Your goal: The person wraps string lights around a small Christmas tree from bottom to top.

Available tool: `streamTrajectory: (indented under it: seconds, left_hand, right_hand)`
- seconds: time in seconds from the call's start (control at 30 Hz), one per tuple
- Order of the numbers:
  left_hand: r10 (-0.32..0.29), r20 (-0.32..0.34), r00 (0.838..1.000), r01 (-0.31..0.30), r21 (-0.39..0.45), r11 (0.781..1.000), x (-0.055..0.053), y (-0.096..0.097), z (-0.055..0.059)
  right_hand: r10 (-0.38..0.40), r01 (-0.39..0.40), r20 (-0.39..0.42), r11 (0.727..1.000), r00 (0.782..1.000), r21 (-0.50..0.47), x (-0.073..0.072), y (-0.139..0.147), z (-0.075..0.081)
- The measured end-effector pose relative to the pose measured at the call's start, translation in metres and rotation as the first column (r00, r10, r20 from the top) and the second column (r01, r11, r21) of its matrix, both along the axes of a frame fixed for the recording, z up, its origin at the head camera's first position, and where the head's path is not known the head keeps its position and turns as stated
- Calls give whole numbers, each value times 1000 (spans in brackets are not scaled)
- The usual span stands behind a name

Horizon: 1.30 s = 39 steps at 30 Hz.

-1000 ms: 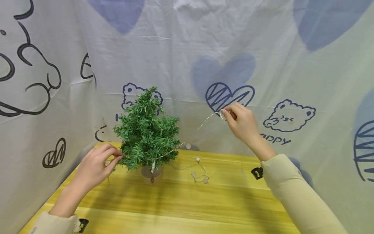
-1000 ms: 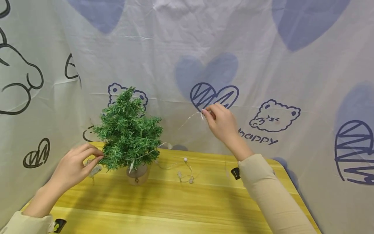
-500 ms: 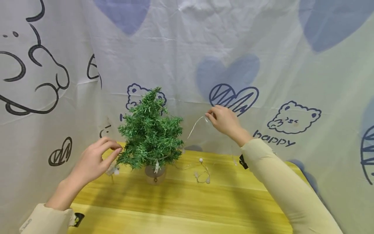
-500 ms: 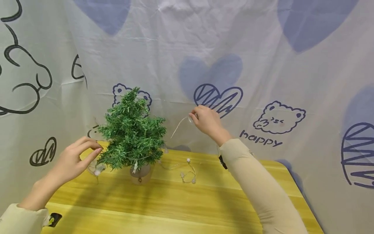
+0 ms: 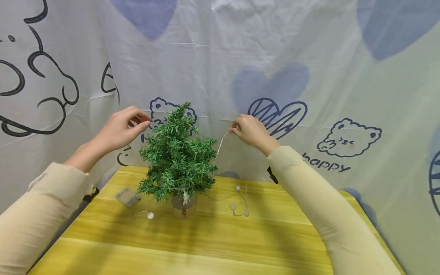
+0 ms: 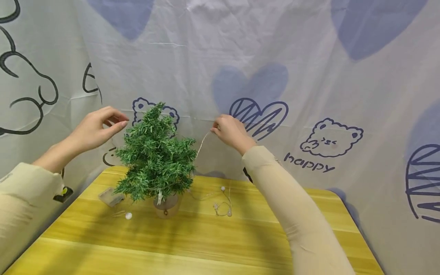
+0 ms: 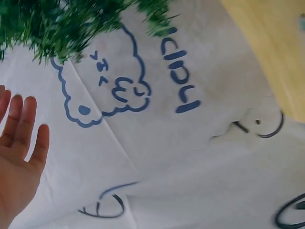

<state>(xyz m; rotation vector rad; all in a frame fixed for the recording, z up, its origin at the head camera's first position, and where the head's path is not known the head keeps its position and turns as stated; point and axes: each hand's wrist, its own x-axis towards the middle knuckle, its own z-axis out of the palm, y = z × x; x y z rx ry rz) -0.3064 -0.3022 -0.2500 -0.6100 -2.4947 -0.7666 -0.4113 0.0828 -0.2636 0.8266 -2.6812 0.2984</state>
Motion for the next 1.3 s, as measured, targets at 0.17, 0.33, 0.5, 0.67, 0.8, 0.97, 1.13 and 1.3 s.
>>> streamTrajectory:
  seconds: [0.17,0.33,0.5,0.67,0.8,0.97,1.13,1.3]
  left_hand:
    - [-23,192,981,25,-9,1000,-38,20,28]
    - [-87,313,946,94,-9,995,-73,40,39]
    - [-138,403,905,149,5,989,-97,60,42]
    - [-185,471,862,187,44,981,-109,73,41]
    - [-207,475,855,212,42,976,-114,77,40]
    - [-217,472,854,242,9,970,-117,80,35]
    - [-199,462,864,218,13,976,-120,80,33]
    - [-227,494,839,216,80,973,-124,78,34]
  right_hand:
    - [7,-9,48,1000,999,30,-5,-17,9]
    - [33,-36,64,998,997,49,-9,-33,13]
    - [74,-76,58,997,996,22,-13,-48,17]
    - [112,-107,81,992,990,-65,-14,-61,25]
    - [115,-99,108,984,987,-150,-14,-69,31]
    - [121,-78,172,969,978,-236,-12,-80,35]
    - [133,-55,245,952,960,-302,-11,-90,38]
    - [109,-34,241,954,964,-298,-7,-97,43]
